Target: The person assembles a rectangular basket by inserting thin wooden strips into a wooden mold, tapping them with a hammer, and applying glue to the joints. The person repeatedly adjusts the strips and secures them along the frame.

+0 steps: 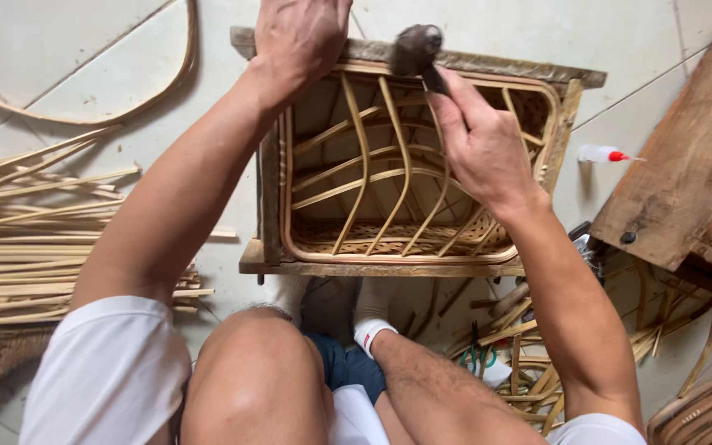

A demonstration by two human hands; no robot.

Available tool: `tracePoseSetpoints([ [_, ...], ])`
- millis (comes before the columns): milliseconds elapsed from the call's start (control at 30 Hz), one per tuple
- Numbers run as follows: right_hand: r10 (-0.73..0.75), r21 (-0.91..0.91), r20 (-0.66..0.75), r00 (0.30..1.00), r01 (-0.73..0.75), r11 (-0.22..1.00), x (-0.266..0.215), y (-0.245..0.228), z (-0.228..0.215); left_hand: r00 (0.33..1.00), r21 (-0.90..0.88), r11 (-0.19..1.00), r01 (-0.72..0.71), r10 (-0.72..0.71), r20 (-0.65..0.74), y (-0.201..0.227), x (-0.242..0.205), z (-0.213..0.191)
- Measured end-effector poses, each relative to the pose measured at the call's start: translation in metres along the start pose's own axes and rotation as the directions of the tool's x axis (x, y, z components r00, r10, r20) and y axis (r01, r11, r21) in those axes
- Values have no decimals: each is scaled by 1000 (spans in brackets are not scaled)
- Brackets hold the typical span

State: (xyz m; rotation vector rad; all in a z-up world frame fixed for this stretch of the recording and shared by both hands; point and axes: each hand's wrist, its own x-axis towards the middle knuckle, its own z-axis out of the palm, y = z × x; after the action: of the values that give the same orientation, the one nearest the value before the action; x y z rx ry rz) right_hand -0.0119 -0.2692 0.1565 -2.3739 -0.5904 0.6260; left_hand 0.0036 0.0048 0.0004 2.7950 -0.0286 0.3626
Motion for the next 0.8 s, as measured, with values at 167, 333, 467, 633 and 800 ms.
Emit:
tracePoseSetpoints([
  [167, 46, 103, -243, 969, -21, 994, -27, 40, -29, 936, -256, 963, 84, 12, 352, 50, 31, 17],
  [333, 194, 204, -172, 966, -158, 966, -35, 69, -43, 967, -43, 977, -207, 211, 145, 80, 38, 32],
  [467, 209, 308, -242, 948, -129, 942, -44, 85, -59, 935, -151, 989, -5, 58, 351, 77, 36, 22],
  [633, 94, 293, -309, 946, 1, 956, -50, 105, -57, 934, -167, 986, 11, 50, 355, 75, 34, 17],
  [800, 335, 306, -297, 894, -243, 921, -78, 112, -74, 966, -122, 986, -116, 141, 217, 67, 28, 13],
])
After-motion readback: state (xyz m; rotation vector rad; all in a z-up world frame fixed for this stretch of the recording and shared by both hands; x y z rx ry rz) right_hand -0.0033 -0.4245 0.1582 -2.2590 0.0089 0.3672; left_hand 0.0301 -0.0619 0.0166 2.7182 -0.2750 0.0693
